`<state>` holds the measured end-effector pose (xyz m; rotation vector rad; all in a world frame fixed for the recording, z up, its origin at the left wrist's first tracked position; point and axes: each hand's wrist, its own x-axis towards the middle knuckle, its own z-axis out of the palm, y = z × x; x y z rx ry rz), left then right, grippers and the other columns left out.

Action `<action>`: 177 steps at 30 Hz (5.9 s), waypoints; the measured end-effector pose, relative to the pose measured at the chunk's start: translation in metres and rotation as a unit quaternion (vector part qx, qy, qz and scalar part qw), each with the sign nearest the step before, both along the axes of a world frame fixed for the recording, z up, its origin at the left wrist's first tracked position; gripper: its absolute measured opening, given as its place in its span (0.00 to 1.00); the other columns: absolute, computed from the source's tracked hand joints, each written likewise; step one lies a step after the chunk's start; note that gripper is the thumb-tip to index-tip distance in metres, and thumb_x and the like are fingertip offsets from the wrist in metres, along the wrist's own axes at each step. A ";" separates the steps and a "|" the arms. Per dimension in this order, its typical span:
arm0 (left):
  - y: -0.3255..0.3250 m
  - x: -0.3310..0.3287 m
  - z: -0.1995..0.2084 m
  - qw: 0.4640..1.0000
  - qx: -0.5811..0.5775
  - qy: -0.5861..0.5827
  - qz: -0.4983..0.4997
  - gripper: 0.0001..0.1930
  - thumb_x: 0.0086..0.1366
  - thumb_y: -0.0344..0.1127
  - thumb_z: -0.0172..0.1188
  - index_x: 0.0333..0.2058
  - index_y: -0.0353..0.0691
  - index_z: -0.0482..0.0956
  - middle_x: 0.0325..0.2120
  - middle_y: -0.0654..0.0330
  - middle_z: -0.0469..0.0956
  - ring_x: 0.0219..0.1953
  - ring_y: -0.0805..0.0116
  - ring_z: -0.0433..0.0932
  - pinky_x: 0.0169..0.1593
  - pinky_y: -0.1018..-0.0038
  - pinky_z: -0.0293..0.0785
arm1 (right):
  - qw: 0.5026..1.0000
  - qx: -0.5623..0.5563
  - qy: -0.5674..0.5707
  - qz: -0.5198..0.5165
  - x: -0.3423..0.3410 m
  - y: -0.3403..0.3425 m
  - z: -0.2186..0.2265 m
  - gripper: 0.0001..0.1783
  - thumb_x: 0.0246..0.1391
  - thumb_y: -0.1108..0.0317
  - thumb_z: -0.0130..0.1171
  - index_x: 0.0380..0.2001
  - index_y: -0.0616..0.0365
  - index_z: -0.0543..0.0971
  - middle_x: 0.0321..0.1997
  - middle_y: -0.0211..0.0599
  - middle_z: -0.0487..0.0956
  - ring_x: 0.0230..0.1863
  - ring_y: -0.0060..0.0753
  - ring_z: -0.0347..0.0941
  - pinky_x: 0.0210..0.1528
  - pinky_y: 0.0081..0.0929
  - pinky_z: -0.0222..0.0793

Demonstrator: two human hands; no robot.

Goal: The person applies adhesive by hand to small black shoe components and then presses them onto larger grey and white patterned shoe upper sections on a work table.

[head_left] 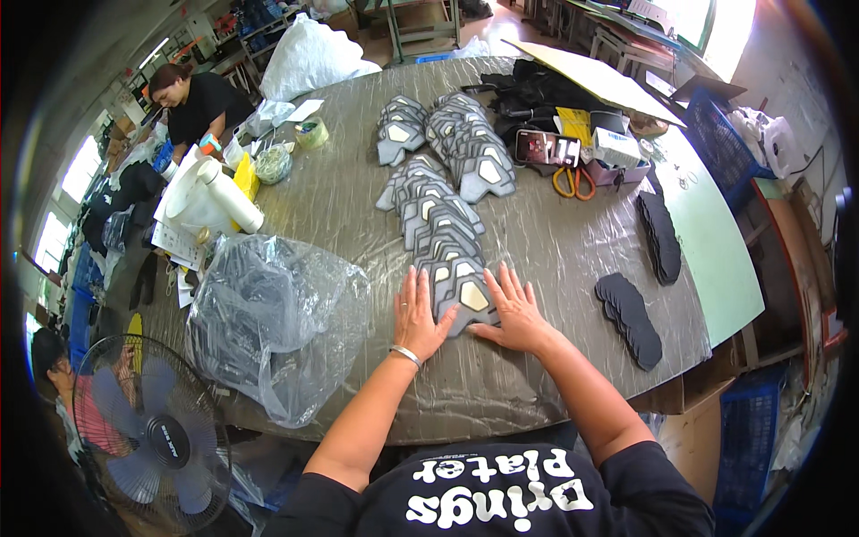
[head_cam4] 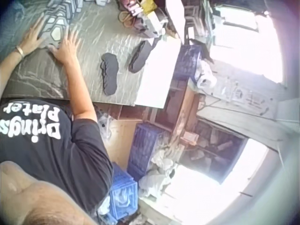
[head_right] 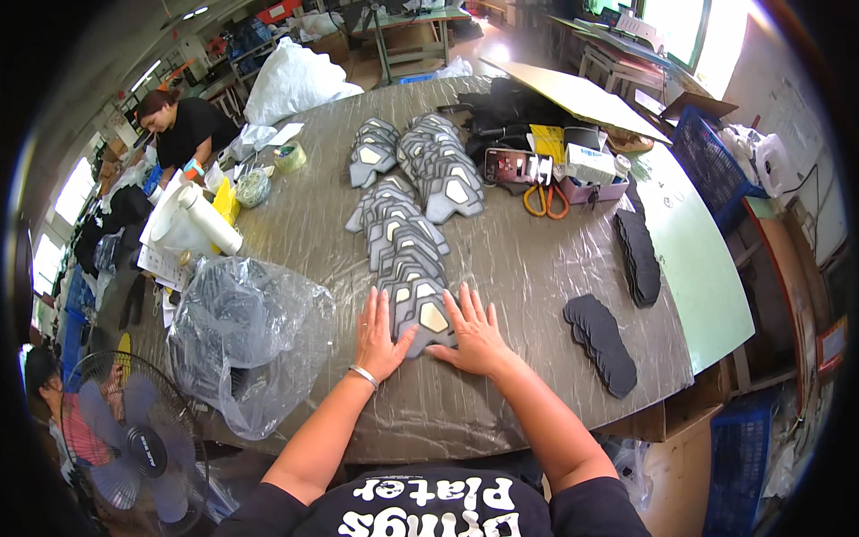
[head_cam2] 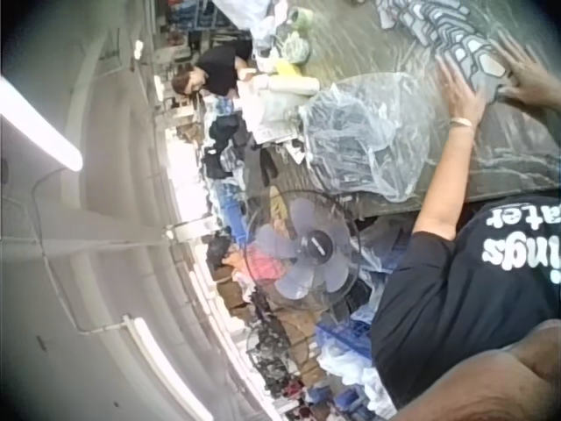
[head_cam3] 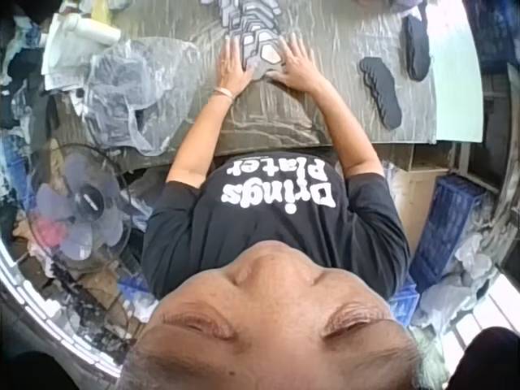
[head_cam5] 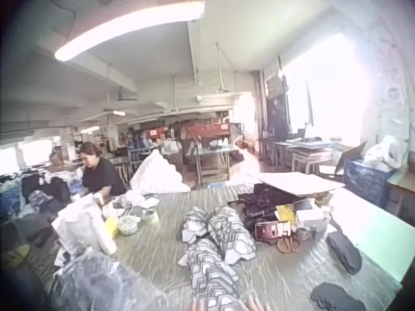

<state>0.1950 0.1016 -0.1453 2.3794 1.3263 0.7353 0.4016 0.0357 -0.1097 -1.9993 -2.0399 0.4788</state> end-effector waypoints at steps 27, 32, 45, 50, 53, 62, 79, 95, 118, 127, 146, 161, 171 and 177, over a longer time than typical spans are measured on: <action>-0.069 0.017 0.010 0.989 -0.123 0.061 0.050 0.62 0.51 0.63 0.66 0.67 0.24 0.40 0.68 0.31 0.40 0.71 0.33 0.35 0.69 0.42 0.34 | 0.979 0.199 0.031 0.035 -0.048 0.044 0.015 0.34 0.57 0.53 0.56 0.65 0.51 0.65 0.74 0.46 0.54 0.73 0.58 0.49 0.68 0.61 0.47; -0.054 -0.005 0.010 0.994 -0.062 0.086 -0.003 0.65 0.45 0.64 0.70 0.68 0.26 0.43 0.69 0.36 0.41 0.72 0.41 0.39 0.70 0.45 0.35 | 0.985 0.136 0.069 -0.075 -0.053 0.003 0.010 0.35 0.57 0.51 0.57 0.65 0.49 0.65 0.74 0.47 0.54 0.73 0.59 0.47 0.69 0.60 0.46; -0.105 -0.018 0.027 0.982 -0.120 0.124 -0.080 0.69 0.44 0.72 0.66 0.67 0.24 0.40 0.70 0.36 0.40 0.73 0.43 0.37 0.71 0.47 0.34 | 0.989 0.086 -0.009 0.119 -0.036 -0.071 -0.006 0.38 0.55 0.47 0.57 0.67 0.49 0.62 0.74 0.40 0.55 0.74 0.48 0.47 0.71 0.57 0.42; -0.100 -0.031 0.025 0.981 -0.096 0.112 -0.129 0.68 0.42 0.72 0.66 0.68 0.29 0.44 0.70 0.41 0.44 0.73 0.45 0.40 0.70 0.47 0.36 | 0.984 0.083 0.017 0.159 -0.034 -0.100 0.002 0.39 0.57 0.48 0.56 0.67 0.52 0.61 0.74 0.40 0.56 0.74 0.41 0.48 0.72 0.54 0.39; -0.100 -0.027 0.033 0.982 -0.077 0.082 -0.149 0.61 0.49 0.71 0.62 0.69 0.31 0.47 0.70 0.44 0.45 0.73 0.49 0.42 0.70 0.47 0.38 | 0.992 0.031 0.012 0.119 -0.017 -0.128 0.002 0.39 0.59 0.47 0.54 0.67 0.57 0.60 0.73 0.42 0.57 0.75 0.41 0.48 0.73 0.54 0.38; -0.094 0.015 0.036 0.966 -0.035 0.088 -0.242 0.40 0.64 0.56 0.56 0.65 0.33 0.59 0.67 0.48 0.57 0.71 0.53 0.53 0.70 0.52 0.46 | 0.983 0.082 0.076 0.143 0.001 -0.152 0.004 0.34 0.58 0.50 0.57 0.61 0.61 0.67 0.70 0.47 0.60 0.71 0.42 0.56 0.71 0.46 0.48; -0.027 0.041 0.037 0.966 -0.038 0.058 -0.248 0.12 0.57 0.34 0.62 0.41 0.46 0.79 0.57 0.55 0.71 0.62 0.52 0.64 0.64 0.57 0.53 | 0.961 0.000 0.246 -0.127 0.013 -0.132 0.025 0.16 0.48 0.66 0.67 0.41 0.59 0.80 0.37 0.40 0.80 0.39 0.40 0.77 0.45 0.35 0.70; -0.055 0.044 0.042 0.977 0.041 0.019 -0.210 0.16 0.61 0.36 0.59 0.48 0.40 0.77 0.56 0.53 0.72 0.63 0.54 0.65 0.66 0.54 0.52 | 0.924 0.217 0.087 -0.301 0.076 -0.146 0.024 0.11 0.52 0.63 0.64 0.35 0.58 0.82 0.37 0.39 0.79 0.39 0.46 0.78 0.41 0.37 0.75; -0.077 0.242 0.035 0.898 0.107 -0.040 -0.424 0.15 0.61 0.33 0.59 0.47 0.38 0.76 0.47 0.55 0.78 0.53 0.57 0.74 0.57 0.65 0.66 | 0.609 0.392 0.460 -0.515 0.235 -0.182 0.041 0.08 0.57 0.68 0.59 0.30 0.63 0.80 0.29 0.31 0.79 0.29 0.20 0.75 0.30 0.19 0.74; -0.122 0.168 0.081 0.730 -0.472 -0.449 -0.206 0.10 0.64 0.27 0.63 0.43 0.33 0.78 0.40 0.61 0.79 0.39 0.80 0.77 0.44 0.83 0.75 | 0.885 0.399 0.104 -0.215 0.061 -0.149 0.058 0.08 0.42 0.80 0.67 0.30 0.63 0.81 0.35 0.41 0.80 0.32 0.40 0.79 0.35 0.30 0.76; -0.125 -0.006 0.047 0.782 -0.502 -0.370 0.027 0.16 0.61 0.25 0.65 0.49 0.35 0.79 0.34 0.62 0.79 0.33 0.79 0.78 0.34 0.82 0.78 | 0.811 -0.140 0.514 -0.241 -0.011 -0.147 0.021 0.12 0.58 0.65 0.63 0.29 0.65 0.79 0.20 0.23 0.76 0.21 0.10 0.66 0.23 0.15 0.62; -0.113 0.006 0.037 0.836 -0.438 -0.324 0.068 0.16 0.60 0.22 0.65 0.46 0.33 0.74 0.28 0.62 0.78 0.25 0.82 0.75 0.27 0.85 0.72 | 0.789 -0.191 0.514 -0.279 -0.017 -0.130 0.020 0.15 0.63 0.63 0.57 0.31 0.68 0.78 0.19 0.33 0.77 0.18 0.17 0.72 0.19 0.19 0.67; -0.111 0.006 0.037 0.854 -0.418 -0.300 0.081 0.19 0.60 0.22 0.65 0.47 0.34 0.68 0.28 0.61 0.78 0.23 0.84 0.73 0.27 0.86 0.71 | 0.805 -0.218 0.472 -0.284 -0.018 -0.122 0.027 0.14 0.62 0.64 0.58 0.30 0.67 0.78 0.14 0.32 0.76 0.13 0.17 0.69 0.16 0.21 0.64; -0.112 0.006 0.034 0.857 -0.416 -0.292 0.084 0.19 0.60 0.22 0.65 0.47 0.34 0.68 0.28 0.61 0.78 0.23 0.85 0.72 0.27 0.87 0.70 | 0.810 -0.210 0.469 -0.283 -0.019 -0.123 0.024 0.14 0.62 0.64 0.58 0.30 0.68 0.78 0.14 0.33 0.76 0.13 0.17 0.69 0.15 0.21 0.63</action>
